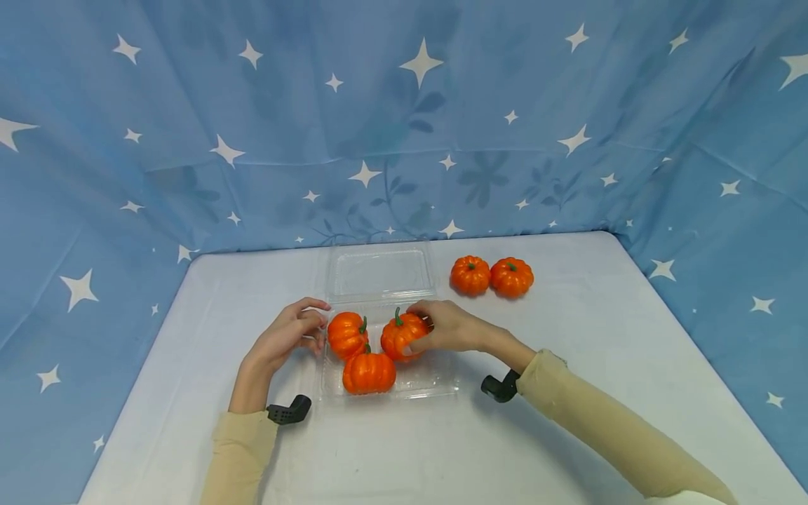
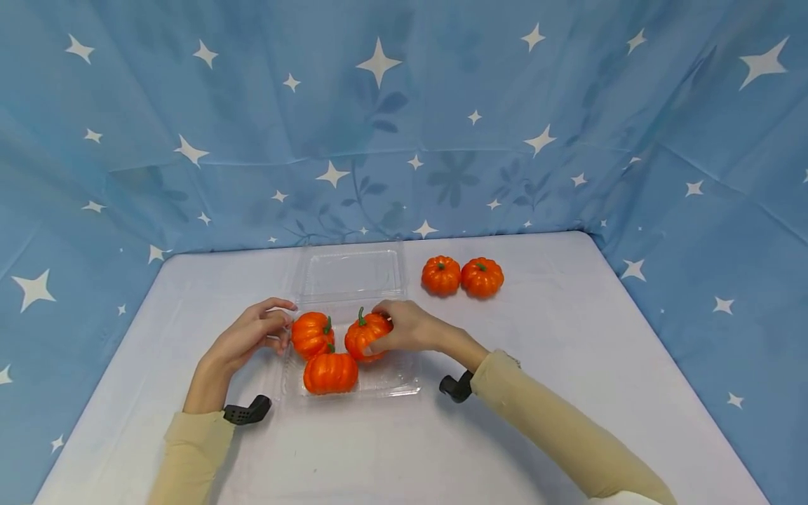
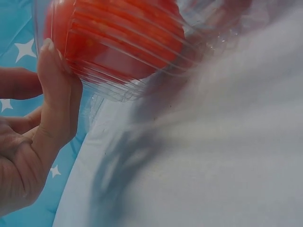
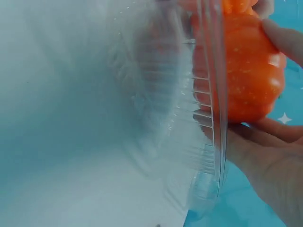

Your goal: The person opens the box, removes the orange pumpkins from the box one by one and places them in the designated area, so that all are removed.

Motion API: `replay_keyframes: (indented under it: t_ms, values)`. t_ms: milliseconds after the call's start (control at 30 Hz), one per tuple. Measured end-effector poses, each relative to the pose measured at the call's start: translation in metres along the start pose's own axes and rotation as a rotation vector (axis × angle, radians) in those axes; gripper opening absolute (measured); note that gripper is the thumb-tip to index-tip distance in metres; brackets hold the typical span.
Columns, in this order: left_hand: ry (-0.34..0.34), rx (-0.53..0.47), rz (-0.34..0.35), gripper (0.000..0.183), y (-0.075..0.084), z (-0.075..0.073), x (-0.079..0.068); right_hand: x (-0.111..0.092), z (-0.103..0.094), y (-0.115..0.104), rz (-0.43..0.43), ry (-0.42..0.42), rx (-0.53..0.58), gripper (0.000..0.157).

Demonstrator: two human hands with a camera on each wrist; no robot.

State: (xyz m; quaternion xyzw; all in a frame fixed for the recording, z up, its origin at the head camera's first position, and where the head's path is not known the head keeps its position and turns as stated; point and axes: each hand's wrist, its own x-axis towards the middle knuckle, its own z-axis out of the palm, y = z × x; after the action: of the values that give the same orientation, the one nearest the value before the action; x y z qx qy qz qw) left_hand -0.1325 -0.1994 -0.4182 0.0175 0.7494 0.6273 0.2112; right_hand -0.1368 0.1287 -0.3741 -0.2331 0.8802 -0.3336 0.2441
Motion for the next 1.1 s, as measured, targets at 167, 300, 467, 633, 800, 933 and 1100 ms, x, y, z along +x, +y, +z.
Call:
replay_keyframes:
  t_ms: [167, 300, 467, 633, 800, 933, 1100]
  values:
    - [-0.003, -0.013, -0.005, 0.039, -0.001, -0.001, -0.002, -0.008, 0.002, 0.005, -0.095, 0.068, 0.025, 0.068]
    - [-0.001, -0.027, -0.004, 0.038, -0.003, 0.000, -0.002, -0.014, 0.004, 0.009, -0.122, 0.117, 0.081, 0.070]
    - [-0.006, -0.032, 0.007, 0.039, -0.004, 0.001, -0.001, -0.022, 0.004, 0.015, -0.152, 0.191, 0.131, 0.069]
    - [-0.002, -0.027, 0.010, 0.038, -0.002, 0.000, 0.000, -0.028, 0.004, 0.021, -0.224, 0.282, 0.142, 0.068]
    - [-0.005, -0.022, 0.011, 0.038, -0.003, 0.000, 0.000, -0.034, 0.003, 0.027, -0.269, 0.363, 0.127, 0.069]
    - [-0.014, -0.020, 0.012, 0.039, -0.003, 0.000, -0.001, -0.038, 0.002, 0.034, -0.279, 0.437, 0.135, 0.071]
    - [-0.010, -0.024, 0.011, 0.039, -0.003, 0.000, -0.001, -0.043, 0.000, 0.044, -0.284, 0.548, 0.149, 0.073]
